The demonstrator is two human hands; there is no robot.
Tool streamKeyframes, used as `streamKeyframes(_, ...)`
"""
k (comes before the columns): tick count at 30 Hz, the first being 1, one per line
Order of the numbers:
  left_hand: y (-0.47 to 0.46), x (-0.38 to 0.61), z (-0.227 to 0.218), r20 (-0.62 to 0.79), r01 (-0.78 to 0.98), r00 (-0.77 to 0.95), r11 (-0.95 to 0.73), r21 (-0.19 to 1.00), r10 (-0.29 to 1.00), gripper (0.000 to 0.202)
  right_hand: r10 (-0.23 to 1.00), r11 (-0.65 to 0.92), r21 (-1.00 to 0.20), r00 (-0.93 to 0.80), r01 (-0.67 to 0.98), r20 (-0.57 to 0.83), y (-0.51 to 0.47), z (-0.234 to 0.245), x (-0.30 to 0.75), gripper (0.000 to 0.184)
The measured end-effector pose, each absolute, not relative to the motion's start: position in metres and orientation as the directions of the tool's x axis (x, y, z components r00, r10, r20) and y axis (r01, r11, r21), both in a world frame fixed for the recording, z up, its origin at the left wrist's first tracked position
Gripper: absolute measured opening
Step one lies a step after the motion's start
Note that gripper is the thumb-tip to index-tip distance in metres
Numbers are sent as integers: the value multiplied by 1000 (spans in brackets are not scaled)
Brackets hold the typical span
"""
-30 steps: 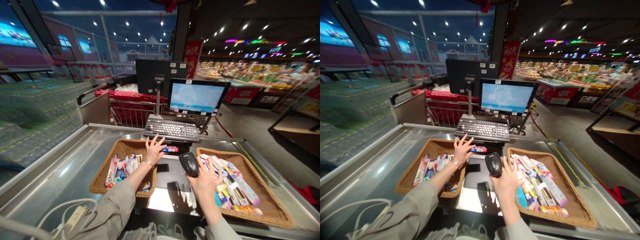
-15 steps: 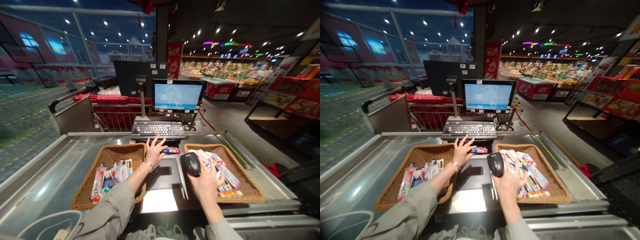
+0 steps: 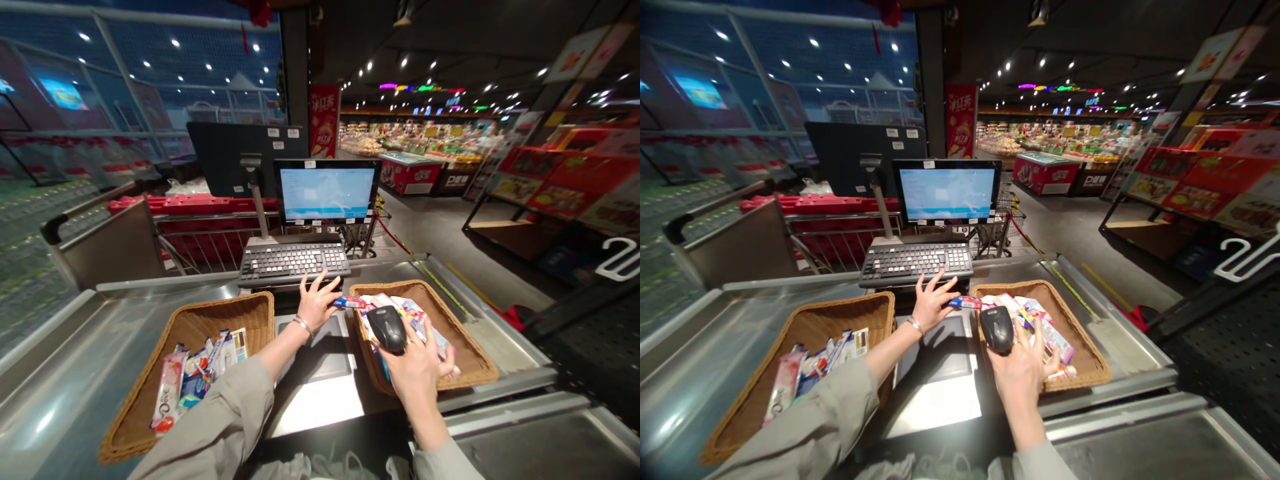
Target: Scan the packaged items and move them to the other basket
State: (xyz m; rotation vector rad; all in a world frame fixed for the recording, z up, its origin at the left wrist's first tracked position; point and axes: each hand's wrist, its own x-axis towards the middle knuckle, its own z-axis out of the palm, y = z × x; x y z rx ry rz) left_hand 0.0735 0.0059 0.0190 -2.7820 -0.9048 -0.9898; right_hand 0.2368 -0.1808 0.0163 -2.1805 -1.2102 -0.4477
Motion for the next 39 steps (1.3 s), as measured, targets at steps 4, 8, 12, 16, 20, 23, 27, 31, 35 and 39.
streamKeyframes(4,8,90,16,594,511,642,-848,139,484,22,601,-428,-349,551,834,579,-183,13,247,47)
streamKeyframes(8,9,107,14,587,486,662,-863,137,466,22,564,-456,-357,576,815,592,-187,12,257,50)
streamKeyframes(12,8,124,12,581,462,679,-876,138,449,23,534,-467,-377,595,800,600,-192,9,269,50)
streamKeyframes(16,6,142,9,563,446,696,-883,146,445,25,521,-499,-396,632,771,575,-196,4,283,51)
streamKeyframes(20,4,159,5,553,426,710,-891,157,437,27,497,-512,-393,636,764,590,-198,0,296,51)
streamKeyframes(23,4,170,1,543,403,727,-902,158,420,30,459,-527,-386,636,757,620,-201,-3,304,50)
streamKeyframes(27,3,187,-2,524,370,757,-917,150,391,34,450,-554,-388,656,737,605,-208,-5,315,57)
streamKeyframes(31,-1,209,-9,493,365,777,-918,155,392,41,444,-582,-387,678,715,585,-214,-7,323,61)
streamKeyframes(35,-9,228,-14,450,393,793,-909,138,411,56,424,-594,-376,675,711,604,-216,-11,328,63)
streamKeyframes(39,-11,228,-14,411,429,790,-889,161,456,60,432,-595,-381,681,708,592,-214,-12,328,61)
